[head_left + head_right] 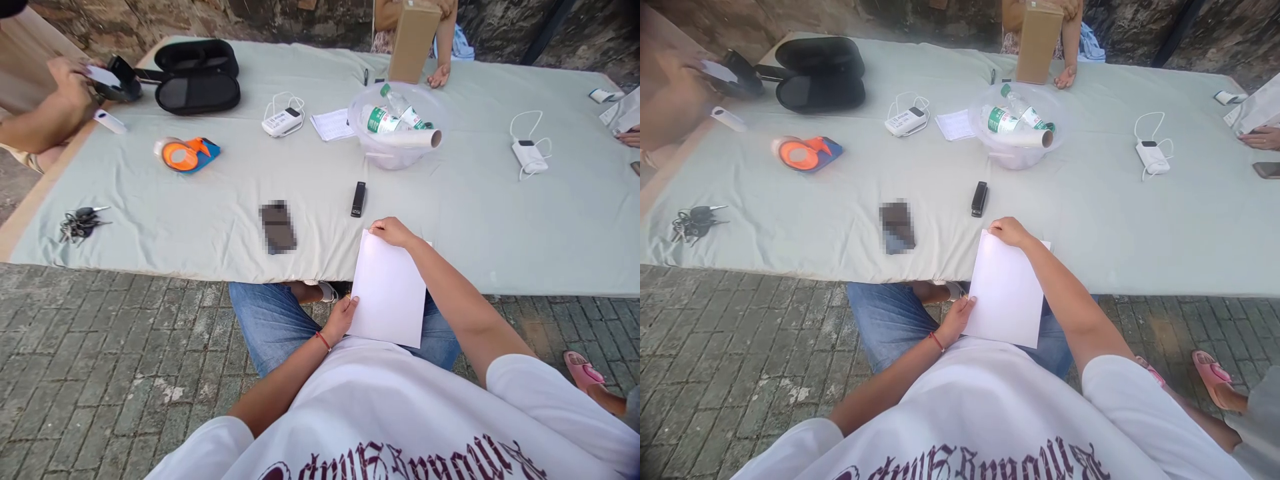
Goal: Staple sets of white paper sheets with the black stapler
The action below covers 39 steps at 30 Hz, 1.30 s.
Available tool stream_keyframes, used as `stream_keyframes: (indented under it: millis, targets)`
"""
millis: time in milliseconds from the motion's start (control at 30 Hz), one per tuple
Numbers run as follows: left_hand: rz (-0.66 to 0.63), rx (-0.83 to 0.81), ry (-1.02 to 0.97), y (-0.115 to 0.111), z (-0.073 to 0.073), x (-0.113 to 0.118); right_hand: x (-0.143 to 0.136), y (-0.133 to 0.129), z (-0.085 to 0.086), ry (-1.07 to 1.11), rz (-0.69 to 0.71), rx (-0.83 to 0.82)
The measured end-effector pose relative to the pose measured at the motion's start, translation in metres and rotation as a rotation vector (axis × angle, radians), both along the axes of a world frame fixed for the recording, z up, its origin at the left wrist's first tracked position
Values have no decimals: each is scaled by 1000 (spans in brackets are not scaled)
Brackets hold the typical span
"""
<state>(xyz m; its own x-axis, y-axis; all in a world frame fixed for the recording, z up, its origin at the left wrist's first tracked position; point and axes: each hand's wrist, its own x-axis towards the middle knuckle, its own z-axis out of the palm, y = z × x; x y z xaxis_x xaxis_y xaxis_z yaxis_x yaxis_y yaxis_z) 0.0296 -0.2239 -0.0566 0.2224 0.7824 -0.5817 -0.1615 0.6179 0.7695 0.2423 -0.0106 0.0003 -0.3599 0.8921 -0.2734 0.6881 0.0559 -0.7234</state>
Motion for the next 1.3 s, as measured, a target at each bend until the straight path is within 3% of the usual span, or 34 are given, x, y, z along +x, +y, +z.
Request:
stream_keyframes:
  millis: [367,667,833,1067,1300]
  targets:
    - [68,20,-54,2,29,-8,-11,26,1,-53,15,-111]
    - [173,-197,-219,36,32,-24,-21,46,-6,-72,-144,-130]
    - [235,-236,-304,54,37,-29,-26,58,-11,-108,-251,-97]
    - [275,-319,-361,64,39,-31,-32,69,-18,-171,-304,-68]
    - [276,-299,-377,70,41,-33,-34,77,-17,-132,-312,-67]
